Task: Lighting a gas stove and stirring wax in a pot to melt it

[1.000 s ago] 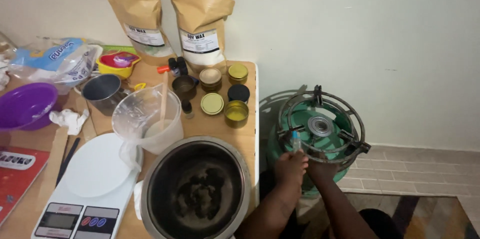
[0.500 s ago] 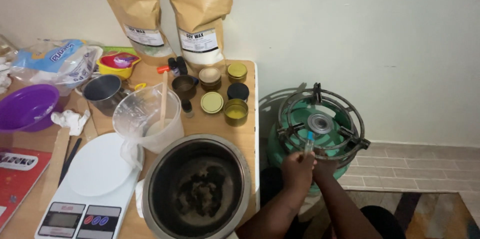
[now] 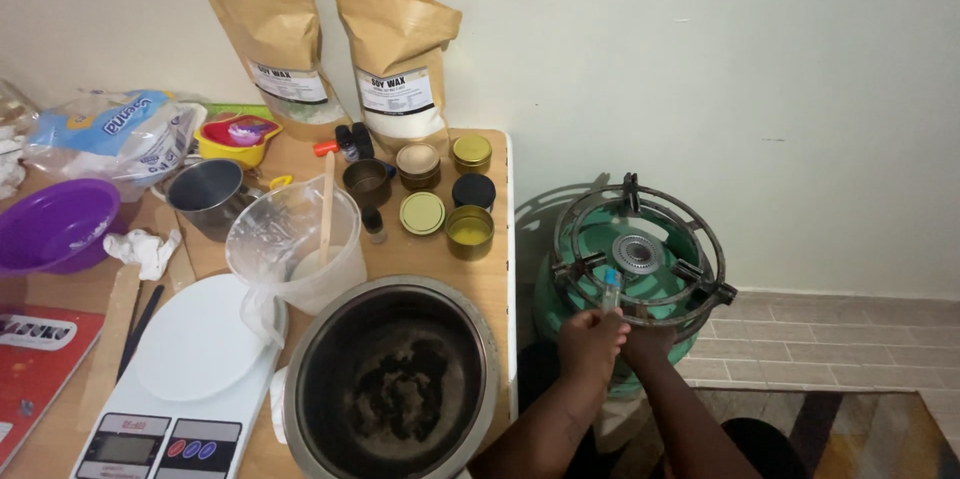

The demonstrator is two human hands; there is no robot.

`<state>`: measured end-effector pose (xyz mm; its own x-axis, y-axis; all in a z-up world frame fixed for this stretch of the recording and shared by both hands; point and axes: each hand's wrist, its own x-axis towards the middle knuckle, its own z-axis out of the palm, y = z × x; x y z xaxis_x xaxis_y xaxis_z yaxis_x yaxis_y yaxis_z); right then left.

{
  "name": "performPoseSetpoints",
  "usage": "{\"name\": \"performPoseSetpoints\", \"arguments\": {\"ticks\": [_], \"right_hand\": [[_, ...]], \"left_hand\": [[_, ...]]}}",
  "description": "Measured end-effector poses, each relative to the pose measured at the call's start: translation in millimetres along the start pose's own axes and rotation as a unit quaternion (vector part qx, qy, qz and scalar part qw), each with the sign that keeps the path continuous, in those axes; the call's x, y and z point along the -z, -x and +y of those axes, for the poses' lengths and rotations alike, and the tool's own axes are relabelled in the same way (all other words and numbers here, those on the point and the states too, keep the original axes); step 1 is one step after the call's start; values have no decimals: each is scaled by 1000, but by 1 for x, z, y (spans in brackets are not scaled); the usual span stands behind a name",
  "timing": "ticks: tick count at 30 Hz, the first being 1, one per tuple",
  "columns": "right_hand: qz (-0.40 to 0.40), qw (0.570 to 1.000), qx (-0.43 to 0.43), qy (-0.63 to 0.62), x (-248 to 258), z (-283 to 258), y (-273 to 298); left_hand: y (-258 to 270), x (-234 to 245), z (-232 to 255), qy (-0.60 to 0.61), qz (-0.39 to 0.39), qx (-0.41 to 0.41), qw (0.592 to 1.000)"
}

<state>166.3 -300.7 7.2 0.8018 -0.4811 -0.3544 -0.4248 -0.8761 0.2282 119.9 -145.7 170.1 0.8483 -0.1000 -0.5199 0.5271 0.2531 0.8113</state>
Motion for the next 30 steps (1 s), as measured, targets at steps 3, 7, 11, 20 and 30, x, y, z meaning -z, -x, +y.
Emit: {"name": "performPoseSetpoints", "arguments": {"ticks": [3, 7, 11, 20, 30], "right_hand": [[1, 1000, -9, -5, -4, 0, 2], [101, 994, 20, 22, 22, -5, 36], [109, 992, 35, 54, 58, -10, 79], [78, 996, 2, 46, 29, -10, 48], [86, 995, -3, 47, 19, -8, 41]], "left_hand": [[-2, 0, -2, 17, -1, -1, 1000], [-5, 0, -2, 32, 1, 7, 999], [-22, 3, -19, 42, -21, -27, 999], [3, 3, 5, 34, -4, 7, 999], [-12, 0, -12, 23, -3, -3, 1000]]}}
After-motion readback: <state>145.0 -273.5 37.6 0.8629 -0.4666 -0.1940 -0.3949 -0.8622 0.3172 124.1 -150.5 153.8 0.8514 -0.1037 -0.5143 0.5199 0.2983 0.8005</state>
